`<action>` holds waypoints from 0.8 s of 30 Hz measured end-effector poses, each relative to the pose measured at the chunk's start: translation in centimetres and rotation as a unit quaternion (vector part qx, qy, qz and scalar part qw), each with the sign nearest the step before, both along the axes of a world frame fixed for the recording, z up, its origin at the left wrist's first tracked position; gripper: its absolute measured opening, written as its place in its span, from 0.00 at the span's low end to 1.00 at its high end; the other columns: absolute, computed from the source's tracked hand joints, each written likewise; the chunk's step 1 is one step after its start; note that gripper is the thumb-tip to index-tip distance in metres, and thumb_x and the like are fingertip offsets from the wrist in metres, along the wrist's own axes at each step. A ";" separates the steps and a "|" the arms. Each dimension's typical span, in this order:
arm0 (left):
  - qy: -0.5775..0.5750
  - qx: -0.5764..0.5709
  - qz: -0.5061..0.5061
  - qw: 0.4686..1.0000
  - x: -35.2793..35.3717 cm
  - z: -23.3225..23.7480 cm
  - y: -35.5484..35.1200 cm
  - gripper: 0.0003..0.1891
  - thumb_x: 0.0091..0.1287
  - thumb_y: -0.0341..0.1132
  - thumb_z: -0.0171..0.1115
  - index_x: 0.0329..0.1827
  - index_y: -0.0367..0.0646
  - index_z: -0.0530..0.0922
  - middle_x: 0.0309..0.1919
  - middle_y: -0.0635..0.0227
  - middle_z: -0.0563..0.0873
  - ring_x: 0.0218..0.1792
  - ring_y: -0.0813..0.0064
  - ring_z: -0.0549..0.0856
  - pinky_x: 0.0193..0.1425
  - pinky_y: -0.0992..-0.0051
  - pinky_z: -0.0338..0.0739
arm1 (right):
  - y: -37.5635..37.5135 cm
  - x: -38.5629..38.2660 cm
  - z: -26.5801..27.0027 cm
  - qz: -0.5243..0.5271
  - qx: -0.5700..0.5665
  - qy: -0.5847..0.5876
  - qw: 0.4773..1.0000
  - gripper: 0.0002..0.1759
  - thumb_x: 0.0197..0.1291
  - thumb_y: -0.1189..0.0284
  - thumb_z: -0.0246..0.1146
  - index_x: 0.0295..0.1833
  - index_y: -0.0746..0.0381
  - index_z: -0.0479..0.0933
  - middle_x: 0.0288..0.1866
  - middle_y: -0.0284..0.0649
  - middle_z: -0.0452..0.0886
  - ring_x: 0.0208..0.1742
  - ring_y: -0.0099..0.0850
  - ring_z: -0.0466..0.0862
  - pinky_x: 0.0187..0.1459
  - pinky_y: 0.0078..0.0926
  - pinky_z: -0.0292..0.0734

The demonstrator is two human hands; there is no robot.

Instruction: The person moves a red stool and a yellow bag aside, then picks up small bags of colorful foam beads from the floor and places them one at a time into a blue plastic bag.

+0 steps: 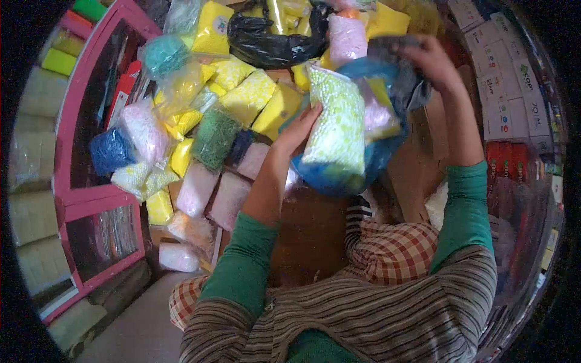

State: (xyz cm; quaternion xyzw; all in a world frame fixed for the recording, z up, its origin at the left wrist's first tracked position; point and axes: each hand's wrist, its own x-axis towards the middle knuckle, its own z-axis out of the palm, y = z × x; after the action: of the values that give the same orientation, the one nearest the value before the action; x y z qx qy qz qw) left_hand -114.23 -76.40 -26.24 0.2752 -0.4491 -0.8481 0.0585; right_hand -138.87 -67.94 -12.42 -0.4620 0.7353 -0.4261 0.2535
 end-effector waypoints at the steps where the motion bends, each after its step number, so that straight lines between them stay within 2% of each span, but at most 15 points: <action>1: -0.021 -0.027 -0.009 0.999 0.0 -0.2 -0.1 0.32 0.62 0.51 0.52 0.63 0.38 0.57 0.55 0.64 0.71 0.53 0.76 0.71 0.55 0.76 0.66 | -0.3 0.0 1.6 -0.023 -0.020 -0.059 0.998 0.13 0.52 0.67 0.61 0.38 0.66 0.76 0.30 0.33 0.80 0.28 0.22 0.79 0.30 0.18 0.74; 3: 0.006 0.004 -0.040 0.999 0.4 -0.8 -0.3 0.29 0.64 0.47 0.51 0.62 0.38 0.59 0.53 0.66 0.72 0.51 0.77 0.72 0.54 0.78 0.67 | -1.2 -0.9 2.0 -0.028 -0.082 -0.180 0.980 0.14 0.54 0.66 0.61 0.38 0.66 0.76 0.29 0.33 0.79 0.28 0.21 0.79 0.30 0.16 0.74; 4: 0.035 0.040 -0.070 0.996 0.6 -0.8 -0.4 0.26 0.65 0.44 0.50 0.61 0.38 0.60 0.51 0.67 0.74 0.50 0.79 0.73 0.53 0.79 0.67 | -1.2 -0.8 2.5 -0.033 -0.085 -0.177 0.980 0.14 0.54 0.66 0.61 0.38 0.66 0.76 0.29 0.33 0.79 0.28 0.21 0.79 0.30 0.16 0.74; 5: 0.105 0.027 -0.097 0.989 0.7 -2.2 -0.6 0.20 0.67 0.37 0.47 0.60 0.38 0.62 0.49 0.69 0.75 0.48 0.82 0.74 0.52 0.81 0.68 | -1.3 -0.5 3.2 -0.053 -0.091 -0.224 0.969 0.12 0.56 0.66 0.59 0.36 0.65 0.76 0.27 0.34 0.79 0.24 0.23 0.78 0.28 0.18 0.75; 7: 0.122 0.004 -0.102 0.987 1.1 -2.3 -1.1 0.20 0.67 0.36 0.47 0.60 0.38 0.63 0.49 0.69 0.75 0.47 0.82 0.74 0.52 0.80 0.68 | -1.6 1.4 5.3 -0.081 -0.130 -0.285 0.946 0.10 0.57 0.68 0.58 0.32 0.65 0.75 0.22 0.34 0.77 0.17 0.22 0.76 0.20 0.17 0.74; 10: 0.105 -0.011 -0.088 0.990 1.7 -2.2 -1.9 0.19 0.67 0.37 0.46 0.59 0.39 0.64 0.48 0.70 0.75 0.47 0.82 0.74 0.51 0.80 0.68 | -1.5 4.8 7.4 -0.115 -0.216 -0.335 0.910 0.11 0.58 0.68 0.57 0.33 0.66 0.75 0.22 0.34 0.77 0.18 0.22 0.77 0.20 0.17 0.73; 13: 0.013 -0.082 -0.128 0.988 2.2 -2.1 -2.9 0.19 0.68 0.39 0.45 0.58 0.39 0.65 0.47 0.72 0.76 0.46 0.83 0.74 0.50 0.80 0.68 | -1.7 3.1 6.4 -0.085 -0.224 -0.287 0.927 0.11 0.57 0.68 0.57 0.34 0.66 0.75 0.23 0.34 0.78 0.21 0.23 0.78 0.22 0.18 0.73; 15: -0.044 -0.156 -0.187 0.969 2.2 -2.7 -2.9 0.16 0.68 0.39 0.44 0.52 0.39 0.71 0.43 0.65 0.78 0.44 0.77 0.76 0.47 0.79 0.69 | -2.9 1.6 4.1 -0.115 -0.216 -0.203 0.948 0.11 0.57 0.67 0.58 0.36 0.66 0.75 0.26 0.35 0.78 0.26 0.24 0.79 0.26 0.22 0.74; 16: -0.046 -0.155 -0.186 0.969 2.6 -2.5 -2.9 0.16 0.68 0.39 0.44 0.52 0.39 0.71 0.43 0.65 0.78 0.44 0.77 0.76 0.47 0.79 0.69 | -2.8 -2.0 1.8 -0.144 -0.112 -0.122 0.976 0.09 0.55 0.71 0.57 0.38 0.65 0.76 0.29 0.36 0.78 0.26 0.23 0.78 0.25 0.23 0.72; 17: -0.109 -0.338 -0.272 0.894 2.9 -2.0 -3.2 0.16 0.67 0.40 0.46 0.50 0.40 0.72 0.39 0.64 0.79 0.41 0.73 0.77 0.47 0.78 0.69 | -2.8 -3.3 0.3 -0.136 -0.137 -0.150 0.970 0.11 0.55 0.68 0.59 0.38 0.66 0.76 0.29 0.35 0.78 0.27 0.22 0.78 0.27 0.20 0.73; 18: -0.167 -0.503 -0.345 0.775 3.4 -1.7 -3.4 0.16 0.66 0.42 0.47 0.47 0.41 0.74 0.35 0.62 0.79 0.39 0.69 0.77 0.47 0.77 0.70 | -2.8 -4.0 -0.4 -0.128 -0.160 -0.179 0.962 0.14 0.55 0.65 0.60 0.38 0.66 0.76 0.29 0.34 0.79 0.27 0.21 0.79 0.29 0.17 0.74; 19: -0.170 -0.501 -0.344 0.776 4.2 -2.3 -4.0 0.16 0.66 0.42 0.47 0.47 0.41 0.74 0.35 0.62 0.79 0.39 0.69 0.77 0.47 0.77 0.70 | -2.6 -4.2 -0.4 -0.127 -0.159 -0.181 0.962 0.14 0.55 0.65 0.60 0.38 0.66 0.76 0.29 0.34 0.79 0.27 0.21 0.79 0.29 0.17 0.74; 21: 0.109 -0.741 -0.304 0.589 6.2 -3.6 -5.7 0.16 0.64 0.44 0.49 0.44 0.41 0.75 0.32 0.58 0.77 0.37 0.63 0.76 0.48 0.73 0.70 | -2.4 -4.3 -0.2 -0.118 -0.152 -0.182 0.964 0.14 0.54 0.66 0.60 0.38 0.67 0.76 0.29 0.35 0.79 0.27 0.22 0.79 0.29 0.19 0.75; 22: 0.108 -0.743 -0.302 0.588 6.4 -1.6 -5.9 0.16 0.64 0.44 0.49 0.44 0.41 0.75 0.32 0.58 0.77 0.37 0.63 0.76 0.48 0.73 0.70 | -2.6 -4.1 -0.2 -0.116 -0.153 -0.180 0.965 0.14 0.54 0.66 0.60 0.38 0.67 0.76 0.29 0.35 0.79 0.27 0.22 0.79 0.29 0.19 0.75; 24: -0.087 -0.480 -0.328 0.809 7.0 2.4 -6.6 0.24 0.65 0.50 0.43 0.41 0.35 0.75 0.41 0.50 0.77 0.46 0.55 0.75 0.50 0.66 0.67 | -2.9 -3.3 -0.2 -0.083 -0.106 -0.067 0.989 0.14 0.53 0.66 0.61 0.38 0.67 0.76 0.28 0.35 0.79 0.26 0.22 0.78 0.29 0.19 0.74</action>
State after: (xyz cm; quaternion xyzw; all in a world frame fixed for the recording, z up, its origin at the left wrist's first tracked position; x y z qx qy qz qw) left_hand -107.28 -83.02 -23.85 0.1211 -0.8655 -0.4660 -0.1382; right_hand -142.21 -70.80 -12.57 -0.3939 0.7033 -0.5510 0.2158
